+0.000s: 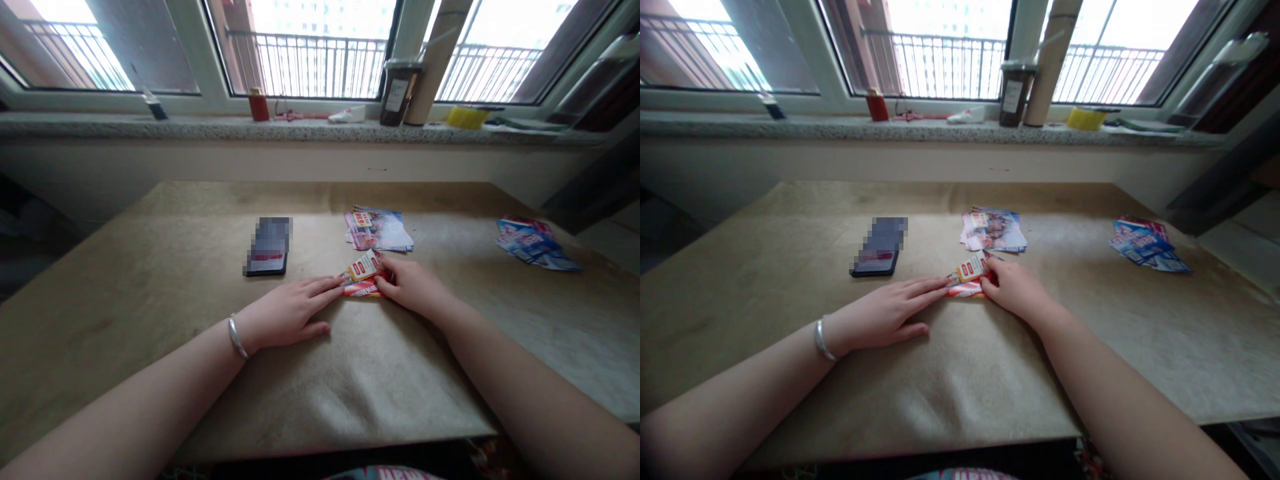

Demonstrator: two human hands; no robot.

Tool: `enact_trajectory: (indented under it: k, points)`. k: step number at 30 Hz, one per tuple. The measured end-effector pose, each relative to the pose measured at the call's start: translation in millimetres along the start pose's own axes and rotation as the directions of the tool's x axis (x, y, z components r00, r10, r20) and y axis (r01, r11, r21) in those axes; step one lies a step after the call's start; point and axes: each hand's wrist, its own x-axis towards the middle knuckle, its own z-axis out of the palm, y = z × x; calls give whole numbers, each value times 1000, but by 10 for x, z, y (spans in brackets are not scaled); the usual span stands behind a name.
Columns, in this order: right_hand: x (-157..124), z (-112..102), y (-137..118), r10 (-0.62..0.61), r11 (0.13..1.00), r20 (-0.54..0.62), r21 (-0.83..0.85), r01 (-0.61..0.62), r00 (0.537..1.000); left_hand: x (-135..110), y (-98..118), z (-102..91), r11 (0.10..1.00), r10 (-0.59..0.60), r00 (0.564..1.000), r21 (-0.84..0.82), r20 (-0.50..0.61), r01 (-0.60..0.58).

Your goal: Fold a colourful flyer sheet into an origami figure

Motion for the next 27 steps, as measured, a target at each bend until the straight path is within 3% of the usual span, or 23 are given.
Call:
enact_trajectory:
  k: [9,27]
  points:
    - [-3,-21,-45,30,990,5,-140,-29,1000,-1,4,27,1000,-25,1000,9,3,25]
    - [66,-6,39,-7,996,-31,-88,4,1000,18,51,-33,997,72,997,-15,3,-72]
